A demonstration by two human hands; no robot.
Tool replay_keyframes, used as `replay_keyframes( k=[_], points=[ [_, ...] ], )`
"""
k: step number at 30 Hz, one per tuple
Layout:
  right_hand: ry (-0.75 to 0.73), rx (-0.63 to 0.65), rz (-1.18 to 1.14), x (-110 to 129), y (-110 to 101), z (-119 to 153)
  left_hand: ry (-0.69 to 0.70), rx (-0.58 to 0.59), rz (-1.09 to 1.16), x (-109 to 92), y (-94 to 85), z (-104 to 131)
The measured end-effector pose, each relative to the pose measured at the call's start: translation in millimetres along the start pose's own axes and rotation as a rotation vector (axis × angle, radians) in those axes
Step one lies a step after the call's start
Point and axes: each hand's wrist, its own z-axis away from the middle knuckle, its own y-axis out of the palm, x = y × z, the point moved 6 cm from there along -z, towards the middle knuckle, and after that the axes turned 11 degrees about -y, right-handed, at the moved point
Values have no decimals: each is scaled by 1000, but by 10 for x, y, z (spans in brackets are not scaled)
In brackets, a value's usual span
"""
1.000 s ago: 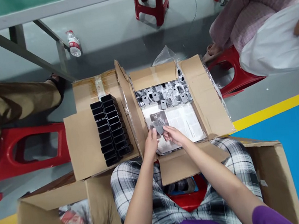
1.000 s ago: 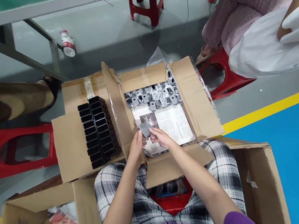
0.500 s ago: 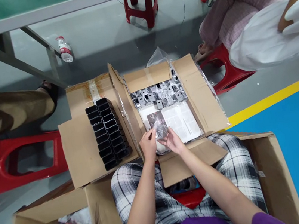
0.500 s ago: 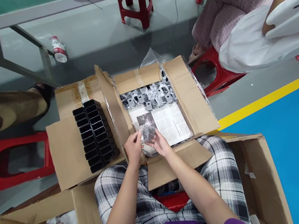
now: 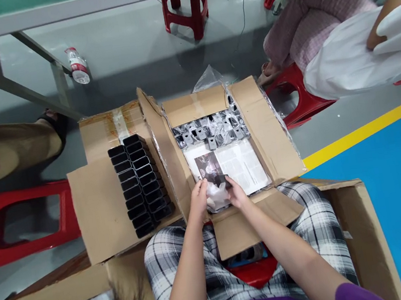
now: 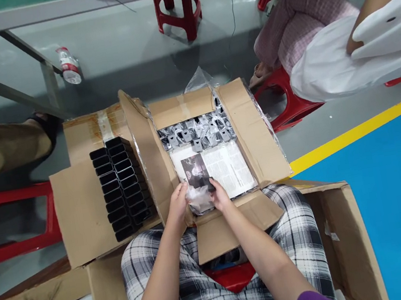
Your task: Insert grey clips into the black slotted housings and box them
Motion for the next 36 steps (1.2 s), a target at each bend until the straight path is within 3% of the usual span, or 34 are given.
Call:
replay_keyframes(
  k=[4,10,15,24,28,32,36],
  points=[
    [-176,-77,220,219,21,-182,-14,-90,9,52,-94,-45],
    [-476,-24,648,867,648,-681,-18,-94,-80,144,-149,-106],
    [-596,13,915,1010,897,-741,-24,-100,-148,210,-231,-151],
    [-572,61,1140,797,888,-776,-75,25,-196,283,-89,-249],
    [-597,-9,1133,971,807,-822,-81,36,-174,287,-96,-262],
    [-577,-122,1099,1167,551,-858,-73,36,-153,269,-88,-233],
    [-511,-131,1013,1224,366,-887,-65,25,-149,265,-77,-211]
  ],
)
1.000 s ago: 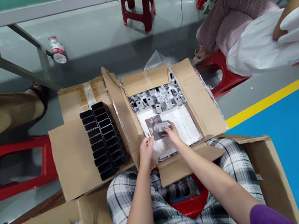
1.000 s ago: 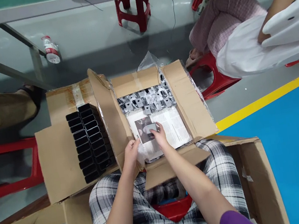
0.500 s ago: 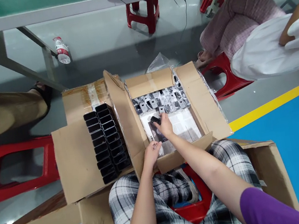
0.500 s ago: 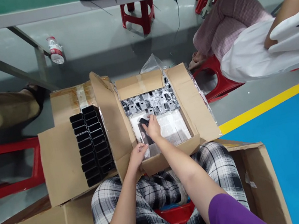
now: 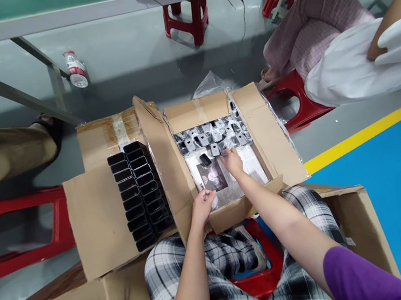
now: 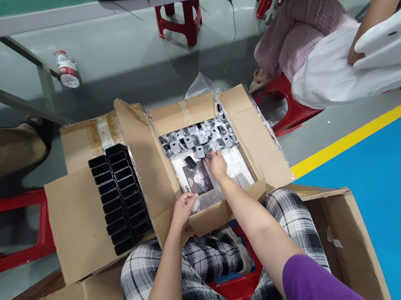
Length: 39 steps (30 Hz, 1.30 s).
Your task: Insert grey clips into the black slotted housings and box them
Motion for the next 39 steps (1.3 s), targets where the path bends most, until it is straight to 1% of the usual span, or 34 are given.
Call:
replay_keyframes(
  k=[3,5,6,9,12,15,17,19,22,25,27,30,32,34,37,39],
  points=[
    [30,-52,-132,0,-92,75,6,-34,2,13,-20,-20],
    [40,-67,-260,38,-120,218,16,-76,7,10,-44,-38],
    [47,-52,-337,61,-107,323,26,-101,11,0,-57,-43],
    [95,77,-583,112,41,755,70,-157,14,-62,-73,-22],
    [186,217,-777,109,227,1212,118,-170,-15,-142,-52,49],
    [274,263,-909,61,319,1486,147,-172,-61,-208,-25,138],
    [324,259,-985,21,334,1545,155,-176,-88,-246,-11,186],
    [377,250,-1049,-28,339,1550,166,-191,-95,-284,-7,219],
    [461,234,-1097,-136,345,1551,177,-231,-53,-319,-11,232],
    [517,185,-1072,-287,330,1601,141,-247,44,-291,-9,194],
    [530,135,-1006,-399,295,1632,108,-253,131,-254,-13,158],
    [511,64,-835,-522,209,1551,84,-266,248,-212,-31,122],
    [463,27,-687,-529,143,1342,79,-262,290,-193,-37,107],
    [382,0,-530,-448,83,1006,68,-246,300,-170,-36,86],
    [231,-17,-311,-199,26,430,36,-225,274,-126,-41,37],
    [160,-7,-191,-27,8,150,14,-215,247,-101,-56,1]
  ],
)
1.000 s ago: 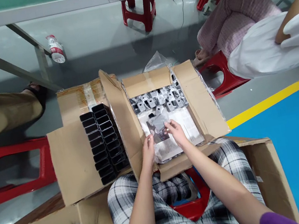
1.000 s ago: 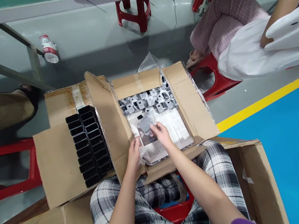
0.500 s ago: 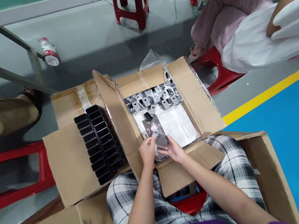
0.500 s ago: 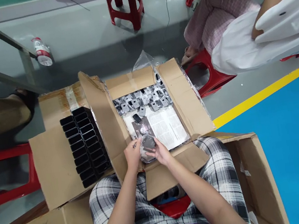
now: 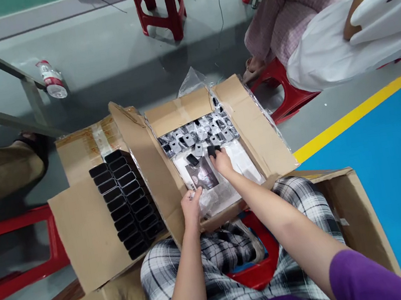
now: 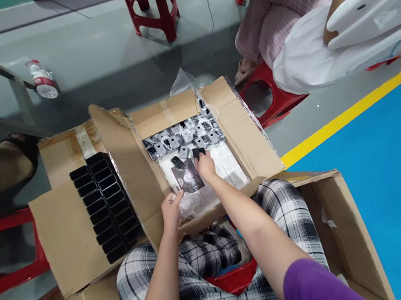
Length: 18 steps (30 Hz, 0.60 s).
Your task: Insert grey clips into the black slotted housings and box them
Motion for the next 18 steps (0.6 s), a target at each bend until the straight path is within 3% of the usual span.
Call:
replay_keyframes(
  k=[4,9,14,18],
  points=[
    [-102,31,197,215,-41,-123,-28,18,-38,28,-29,-41],
    [-113,25,321,111,-295,-177,-31,23,-50,65,-51,-51],
    [-17,-3,266,-69,-557,-302,9,35,-85,76,-28,-103],
    [-12,-28,76,-83,-652,-30,54,83,-115,67,52,-104]
  ],
)
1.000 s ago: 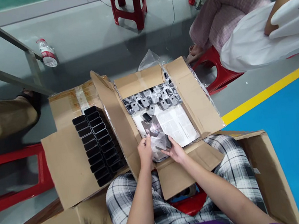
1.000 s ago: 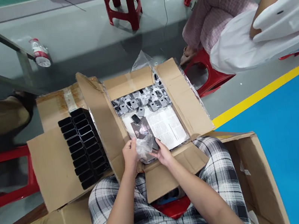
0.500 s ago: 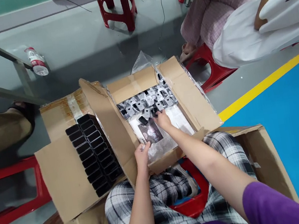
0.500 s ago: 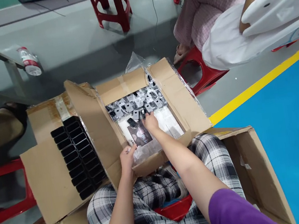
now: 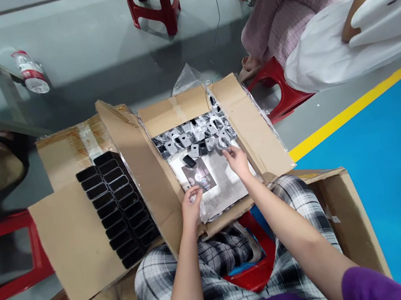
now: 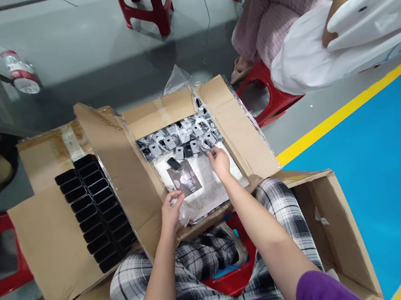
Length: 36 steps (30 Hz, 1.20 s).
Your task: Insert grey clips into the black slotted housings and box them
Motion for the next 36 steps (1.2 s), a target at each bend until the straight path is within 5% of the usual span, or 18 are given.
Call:
replay_keyframes(
  k=[9,14,19,23,26,31,36],
  points=[
    [169,428,-582,-9,712,1192,41,28,-66,-61,106,71],
    [242,444,-742,-69,834,1292,46,-33,-85,-117,57,178],
    [265,392,-791,-149,735,1295,28,-149,47,-158,-38,184],
    [247,251,-664,-258,523,1098,-33,-222,238,-143,-110,119],
    [202,126,-457,-260,360,700,-87,-164,295,-111,-78,92],
    [37,-24,-43,-3,218,-40,-153,-66,297,-65,-27,66],
    [-117,-27,228,166,158,-257,-199,5,261,-57,11,36]
  ],
)
